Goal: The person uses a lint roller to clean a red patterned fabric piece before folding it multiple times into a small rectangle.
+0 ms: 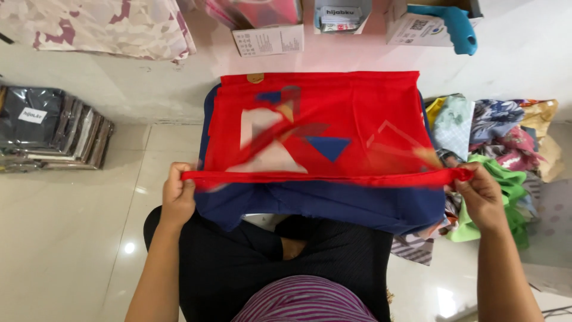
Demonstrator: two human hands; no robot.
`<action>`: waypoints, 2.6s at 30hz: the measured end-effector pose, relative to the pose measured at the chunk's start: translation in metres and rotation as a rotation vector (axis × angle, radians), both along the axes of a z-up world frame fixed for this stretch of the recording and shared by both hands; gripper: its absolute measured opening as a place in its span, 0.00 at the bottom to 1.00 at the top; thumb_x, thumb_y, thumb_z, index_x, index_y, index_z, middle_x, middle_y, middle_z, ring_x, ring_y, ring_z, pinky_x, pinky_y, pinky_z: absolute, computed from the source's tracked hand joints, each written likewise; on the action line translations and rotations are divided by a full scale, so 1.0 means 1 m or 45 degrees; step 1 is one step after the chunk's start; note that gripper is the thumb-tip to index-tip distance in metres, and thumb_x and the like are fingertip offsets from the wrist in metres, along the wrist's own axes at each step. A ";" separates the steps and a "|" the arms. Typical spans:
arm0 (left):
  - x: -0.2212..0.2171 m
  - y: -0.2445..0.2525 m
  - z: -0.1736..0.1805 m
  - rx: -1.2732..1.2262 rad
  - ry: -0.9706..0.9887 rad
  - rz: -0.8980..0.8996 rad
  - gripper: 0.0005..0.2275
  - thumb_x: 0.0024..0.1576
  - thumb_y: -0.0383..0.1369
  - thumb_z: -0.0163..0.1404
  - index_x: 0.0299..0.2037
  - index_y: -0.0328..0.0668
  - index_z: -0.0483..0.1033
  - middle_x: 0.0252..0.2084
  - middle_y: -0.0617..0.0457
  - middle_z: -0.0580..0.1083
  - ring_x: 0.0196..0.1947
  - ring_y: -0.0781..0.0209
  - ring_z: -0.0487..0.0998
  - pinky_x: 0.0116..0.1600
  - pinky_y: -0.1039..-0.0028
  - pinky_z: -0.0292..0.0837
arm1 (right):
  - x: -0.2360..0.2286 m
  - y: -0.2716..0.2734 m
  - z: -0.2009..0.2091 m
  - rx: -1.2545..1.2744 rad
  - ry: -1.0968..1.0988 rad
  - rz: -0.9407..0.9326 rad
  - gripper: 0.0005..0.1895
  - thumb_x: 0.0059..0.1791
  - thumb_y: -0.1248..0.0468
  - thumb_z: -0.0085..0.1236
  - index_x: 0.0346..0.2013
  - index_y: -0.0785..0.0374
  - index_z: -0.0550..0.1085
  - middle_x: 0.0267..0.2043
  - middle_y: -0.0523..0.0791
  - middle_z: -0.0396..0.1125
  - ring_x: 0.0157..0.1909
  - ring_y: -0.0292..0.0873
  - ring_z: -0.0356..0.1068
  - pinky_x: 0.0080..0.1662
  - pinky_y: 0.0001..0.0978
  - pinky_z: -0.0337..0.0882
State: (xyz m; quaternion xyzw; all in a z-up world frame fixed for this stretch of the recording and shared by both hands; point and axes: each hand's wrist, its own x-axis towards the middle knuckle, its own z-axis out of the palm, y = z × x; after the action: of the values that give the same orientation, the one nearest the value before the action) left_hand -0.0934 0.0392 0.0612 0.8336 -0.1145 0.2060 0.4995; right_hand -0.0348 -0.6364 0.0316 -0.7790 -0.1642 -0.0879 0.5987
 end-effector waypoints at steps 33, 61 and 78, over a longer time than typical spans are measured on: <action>0.093 -0.024 -0.082 0.607 0.139 0.478 0.08 0.71 0.38 0.38 0.55 0.60 0.69 0.39 0.43 0.80 0.37 0.39 0.82 0.42 0.54 0.76 | 0.104 0.072 -0.089 -1.180 -0.072 -0.815 0.12 0.60 0.49 0.49 0.55 0.45 0.68 0.21 0.53 0.71 0.29 0.61 0.76 0.33 0.49 0.74; 0.201 -0.001 0.015 -0.231 0.172 0.319 0.06 0.70 0.37 0.46 0.47 0.46 0.73 0.39 0.52 0.74 0.40 0.61 0.74 0.48 0.71 0.70 | 0.196 0.035 0.039 -0.383 0.179 -0.640 0.08 0.61 0.55 0.54 0.47 0.54 0.74 0.33 0.44 0.69 0.38 0.44 0.69 0.40 0.37 0.67; 0.265 0.037 -0.131 0.071 0.183 0.714 0.12 0.57 0.39 0.68 0.45 0.46 0.82 0.35 0.48 0.78 0.37 0.49 0.80 0.42 0.65 0.74 | 0.272 0.072 -0.073 -0.821 0.364 -0.941 0.11 0.55 0.43 0.56 0.47 0.38 0.78 0.35 0.48 0.76 0.48 0.57 0.76 0.50 0.50 0.75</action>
State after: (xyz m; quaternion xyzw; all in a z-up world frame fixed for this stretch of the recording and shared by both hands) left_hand 0.1719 0.0763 -0.0699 0.8587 0.1506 0.2731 0.4067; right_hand 0.2372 -0.5640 -0.0411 -0.9343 0.1873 -0.1312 0.2734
